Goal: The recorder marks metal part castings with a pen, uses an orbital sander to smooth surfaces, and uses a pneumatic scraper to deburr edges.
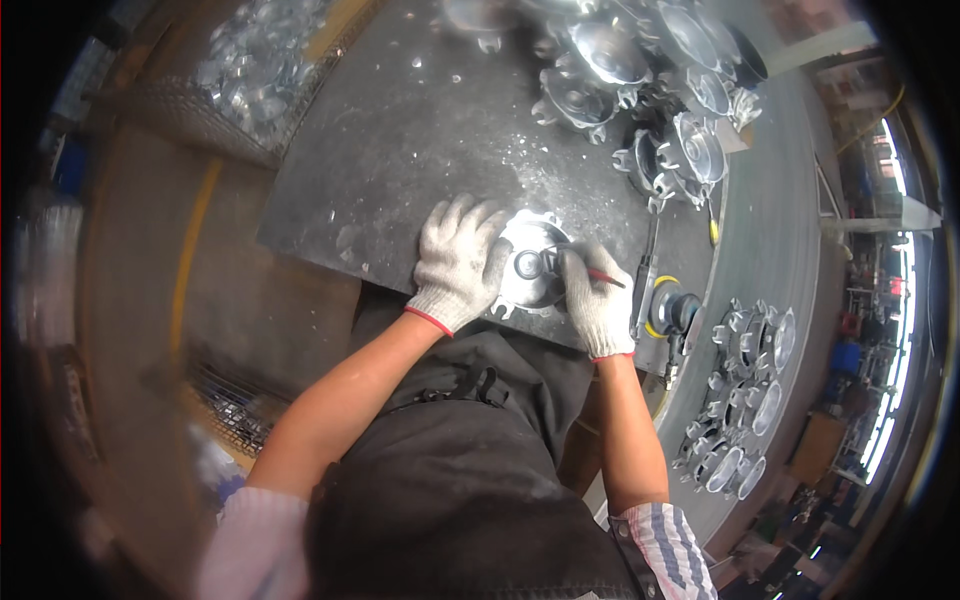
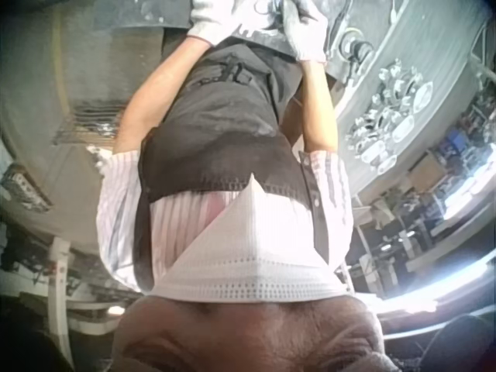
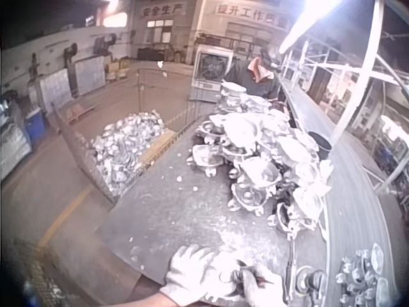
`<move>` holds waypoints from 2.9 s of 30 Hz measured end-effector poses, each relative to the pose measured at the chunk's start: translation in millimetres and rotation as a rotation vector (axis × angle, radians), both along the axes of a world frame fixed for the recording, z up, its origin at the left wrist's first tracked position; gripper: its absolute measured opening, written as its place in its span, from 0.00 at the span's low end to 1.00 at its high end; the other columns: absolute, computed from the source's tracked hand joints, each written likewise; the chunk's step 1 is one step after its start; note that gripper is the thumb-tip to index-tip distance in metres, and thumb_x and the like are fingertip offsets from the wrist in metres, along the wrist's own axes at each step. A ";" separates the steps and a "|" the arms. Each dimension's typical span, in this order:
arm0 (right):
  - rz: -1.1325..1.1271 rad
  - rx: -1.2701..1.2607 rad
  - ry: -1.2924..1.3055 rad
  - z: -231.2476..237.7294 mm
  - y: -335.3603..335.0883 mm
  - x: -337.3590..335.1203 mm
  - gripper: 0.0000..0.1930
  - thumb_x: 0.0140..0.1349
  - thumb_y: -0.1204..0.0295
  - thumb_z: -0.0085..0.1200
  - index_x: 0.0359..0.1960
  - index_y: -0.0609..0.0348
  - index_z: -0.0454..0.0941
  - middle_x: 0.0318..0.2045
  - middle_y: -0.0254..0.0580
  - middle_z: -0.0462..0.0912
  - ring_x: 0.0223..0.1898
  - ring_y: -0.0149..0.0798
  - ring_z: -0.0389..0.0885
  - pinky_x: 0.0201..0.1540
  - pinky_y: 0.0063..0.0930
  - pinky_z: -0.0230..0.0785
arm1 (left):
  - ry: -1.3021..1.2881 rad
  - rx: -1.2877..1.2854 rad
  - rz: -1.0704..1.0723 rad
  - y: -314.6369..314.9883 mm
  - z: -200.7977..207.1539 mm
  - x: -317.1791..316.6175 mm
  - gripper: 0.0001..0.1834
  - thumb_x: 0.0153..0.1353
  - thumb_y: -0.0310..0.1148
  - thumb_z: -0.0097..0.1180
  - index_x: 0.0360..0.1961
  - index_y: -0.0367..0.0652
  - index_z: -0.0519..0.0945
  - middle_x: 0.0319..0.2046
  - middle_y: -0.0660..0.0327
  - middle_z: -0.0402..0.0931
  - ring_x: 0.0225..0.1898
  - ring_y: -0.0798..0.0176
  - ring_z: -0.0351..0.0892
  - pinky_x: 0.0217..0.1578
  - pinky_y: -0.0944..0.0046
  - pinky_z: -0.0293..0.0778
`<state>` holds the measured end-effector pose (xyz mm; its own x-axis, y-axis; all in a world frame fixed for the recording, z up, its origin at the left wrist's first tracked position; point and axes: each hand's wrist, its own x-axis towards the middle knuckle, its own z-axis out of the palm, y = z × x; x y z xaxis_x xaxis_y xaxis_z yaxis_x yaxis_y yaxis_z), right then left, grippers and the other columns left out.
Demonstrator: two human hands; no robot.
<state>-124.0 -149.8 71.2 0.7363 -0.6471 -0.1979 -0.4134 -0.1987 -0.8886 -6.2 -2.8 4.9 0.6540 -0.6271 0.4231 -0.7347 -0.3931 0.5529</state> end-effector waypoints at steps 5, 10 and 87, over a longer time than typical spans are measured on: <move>0.047 -0.051 -0.045 -5.4 -3.7 1.7 0.05 0.67 0.75 0.57 0.38 0.63 0.82 0.23 0.37 0.80 0.26 0.23 0.73 0.31 0.23 0.68 | -0.022 0.016 0.006 -1.3 -1.2 -0.7 0.21 0.63 0.40 0.53 0.55 0.43 0.81 0.55 0.56 0.77 0.61 0.46 0.70 0.65 0.43 0.61; 0.033 -0.027 -0.006 -5.0 -5.0 -3.0 0.05 0.67 0.74 0.57 0.38 0.63 0.83 0.24 0.37 0.80 0.26 0.23 0.72 0.32 0.23 0.68 | -0.016 0.011 0.003 -0.9 -0.2 -1.0 0.21 0.64 0.39 0.53 0.55 0.43 0.81 0.55 0.55 0.77 0.61 0.46 0.70 0.64 0.43 0.61; 0.141 -0.005 0.014 6.8 16.9 12.0 0.05 0.67 0.74 0.57 0.37 0.63 0.81 0.24 0.38 0.81 0.27 0.27 0.76 0.33 0.26 0.71 | 0.019 -0.003 0.002 -0.3 -1.4 -1.2 0.21 0.64 0.40 0.52 0.56 0.45 0.80 0.56 0.57 0.77 0.62 0.46 0.69 0.65 0.44 0.60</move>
